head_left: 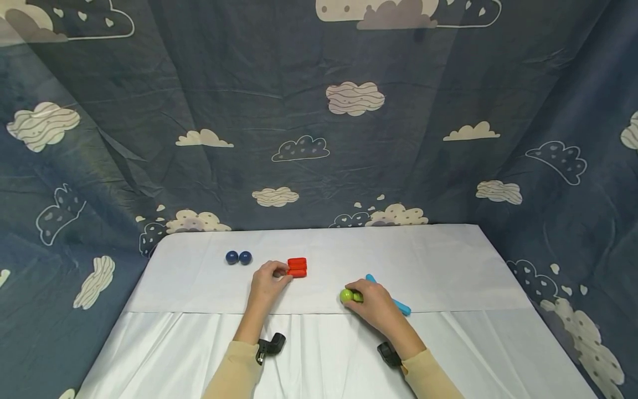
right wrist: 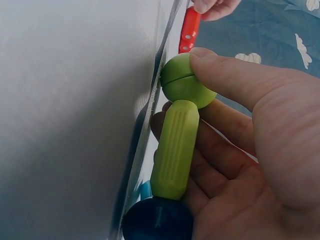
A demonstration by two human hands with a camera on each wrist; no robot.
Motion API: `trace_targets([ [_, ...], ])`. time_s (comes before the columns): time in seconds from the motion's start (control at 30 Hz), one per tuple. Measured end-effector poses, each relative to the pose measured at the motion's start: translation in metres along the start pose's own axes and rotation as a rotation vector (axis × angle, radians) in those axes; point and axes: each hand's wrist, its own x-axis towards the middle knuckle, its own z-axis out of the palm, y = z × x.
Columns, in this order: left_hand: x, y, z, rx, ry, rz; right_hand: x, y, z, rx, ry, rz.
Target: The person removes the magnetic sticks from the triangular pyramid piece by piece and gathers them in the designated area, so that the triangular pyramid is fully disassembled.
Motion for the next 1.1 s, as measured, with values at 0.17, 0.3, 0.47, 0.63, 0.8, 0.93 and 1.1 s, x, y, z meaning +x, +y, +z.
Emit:
trace_targets([
  [0.17,-0.002,0.006,0.001,-0.058,0.049,0.157,-0.001,0.0,0.001,-0.001,0.0,-0.002],
  [0.3,-0.005,0.012,0.006,-0.131,0.021,0.312,-0.001,0.0,0.0,0.002,-0.004,0.0],
  [0.47,-0.011,0.021,0.015,-0.175,-0.137,0.358,0.0,0.0,-0.001,0.01,0.003,-0.014],
  [0.63,-0.019,0.031,0.022,-0.181,-0.307,0.388,0.0,0.0,-0.001,0.017,0.015,-0.03],
  [0.8,-0.024,0.037,0.03,-0.169,-0.407,0.4,0.0,-0.002,0.0,0.031,0.011,-0.041],
  [0.93,-0.027,0.04,0.035,-0.166,-0.435,0.415,-0.001,-0.004,0.001,0.043,0.002,-0.052],
  [1.1,-0.028,0.042,0.037,-0.159,-0.439,0.421,-0.001,-0.007,0.002,0.05,0.0,-0.069],
])
